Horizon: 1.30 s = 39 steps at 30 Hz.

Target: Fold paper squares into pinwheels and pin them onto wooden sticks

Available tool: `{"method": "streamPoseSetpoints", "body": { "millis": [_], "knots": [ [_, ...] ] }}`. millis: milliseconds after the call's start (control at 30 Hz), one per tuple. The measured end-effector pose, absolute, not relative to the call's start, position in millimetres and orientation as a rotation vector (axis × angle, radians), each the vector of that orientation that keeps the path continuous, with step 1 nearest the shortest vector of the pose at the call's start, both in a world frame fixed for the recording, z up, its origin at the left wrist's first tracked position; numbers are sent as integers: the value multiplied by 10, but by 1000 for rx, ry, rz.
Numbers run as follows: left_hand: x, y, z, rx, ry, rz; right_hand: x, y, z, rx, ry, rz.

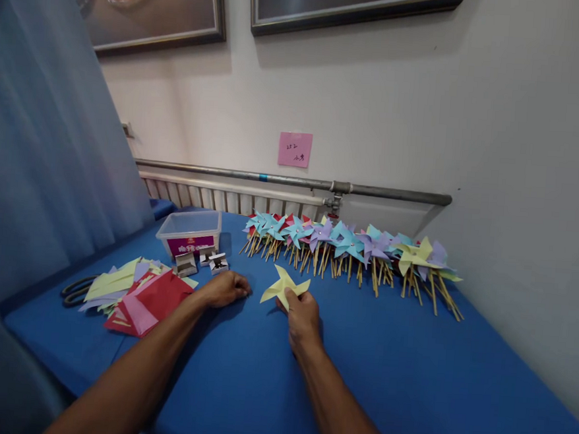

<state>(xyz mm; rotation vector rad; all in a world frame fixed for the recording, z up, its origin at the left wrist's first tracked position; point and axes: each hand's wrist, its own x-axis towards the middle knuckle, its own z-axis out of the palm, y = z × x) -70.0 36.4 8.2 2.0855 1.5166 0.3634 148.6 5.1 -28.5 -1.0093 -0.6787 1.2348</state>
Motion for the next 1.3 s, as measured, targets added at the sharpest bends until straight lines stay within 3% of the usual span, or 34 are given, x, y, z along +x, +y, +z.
{"method": "streamPoseSetpoints", "body": {
  "millis": [433,1033,1167,1300],
  "knots": [
    [-729,354,95,2100,1427,327,1482,40,-266,-1017,-695,1228],
    [-515,173,151,2455,1635,137,1520,29,-270,-1094,-826,1072],
    [-576,218,138,2388,1581,307,1521,28,-262,-1100,-832,1061],
    [-534,220,209,2049,1360,758,1477,22,-253,-1084,-836,1063]
  ]
}}
